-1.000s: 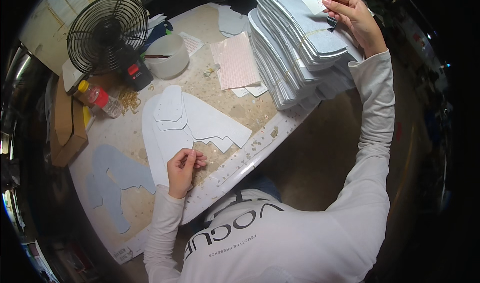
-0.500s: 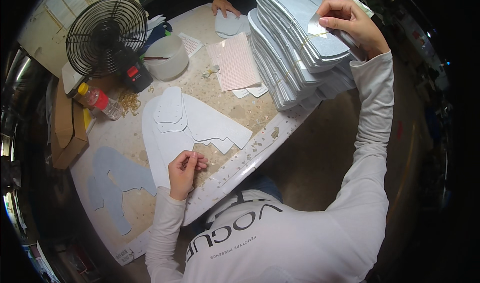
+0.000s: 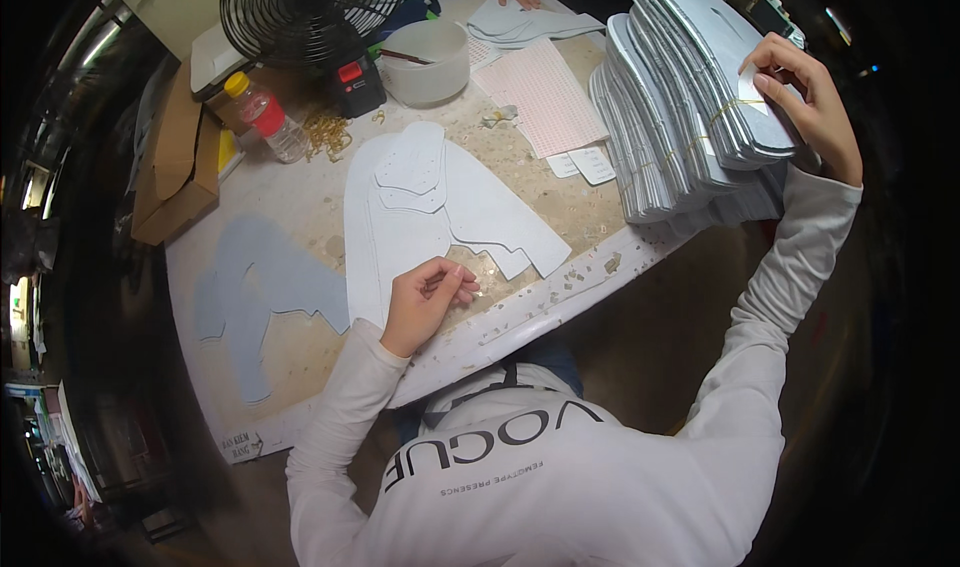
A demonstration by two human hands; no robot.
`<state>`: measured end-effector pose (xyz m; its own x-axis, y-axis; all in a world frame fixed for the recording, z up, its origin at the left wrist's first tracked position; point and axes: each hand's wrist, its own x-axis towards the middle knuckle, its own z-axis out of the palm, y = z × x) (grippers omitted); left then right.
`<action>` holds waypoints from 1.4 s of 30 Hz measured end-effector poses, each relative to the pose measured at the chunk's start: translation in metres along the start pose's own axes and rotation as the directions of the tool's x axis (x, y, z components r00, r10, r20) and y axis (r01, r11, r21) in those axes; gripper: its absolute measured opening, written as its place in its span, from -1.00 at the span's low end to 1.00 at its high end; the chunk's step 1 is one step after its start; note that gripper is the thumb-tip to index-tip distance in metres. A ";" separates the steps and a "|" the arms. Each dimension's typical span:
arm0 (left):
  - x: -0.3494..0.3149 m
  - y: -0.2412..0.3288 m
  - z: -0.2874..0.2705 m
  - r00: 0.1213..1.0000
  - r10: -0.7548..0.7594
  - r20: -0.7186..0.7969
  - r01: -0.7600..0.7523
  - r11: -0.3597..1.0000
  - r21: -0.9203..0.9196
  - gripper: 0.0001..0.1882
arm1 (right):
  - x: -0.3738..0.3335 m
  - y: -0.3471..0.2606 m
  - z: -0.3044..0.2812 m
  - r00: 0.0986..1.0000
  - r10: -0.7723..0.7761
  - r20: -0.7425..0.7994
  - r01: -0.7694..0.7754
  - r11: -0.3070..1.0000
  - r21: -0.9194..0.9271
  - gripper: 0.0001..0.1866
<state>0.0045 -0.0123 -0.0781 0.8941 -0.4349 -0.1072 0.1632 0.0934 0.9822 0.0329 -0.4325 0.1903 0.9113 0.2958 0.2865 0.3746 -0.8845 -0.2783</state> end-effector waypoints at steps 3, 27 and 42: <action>-0.001 0.002 0.000 1.000 0.004 0.003 -0.004 1.000 0.002 -0.80 | 0.002 -0.001 0.006 0.999 0.019 -0.038 -0.021 0.998 -0.053 -0.87; -0.002 0.001 0.004 0.999 0.007 0.048 -0.012 0.994 0.106 -0.81 | -0.004 -0.013 -0.003 0.997 0.050 -0.052 -0.044 0.993 0.109 -0.86; 0.043 0.067 -0.060 0.920 0.235 -0.314 -0.200 0.970 0.140 -0.77 | 0.057 -0.144 0.253 0.865 -0.469 -0.179 0.498 0.756 0.425 -0.83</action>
<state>0.0791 0.0289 -0.0264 0.9917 -0.0971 0.0842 -0.0794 0.0522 0.9955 0.0741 -0.1972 0.0143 0.5816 0.6060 0.5428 0.8098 -0.3677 -0.4572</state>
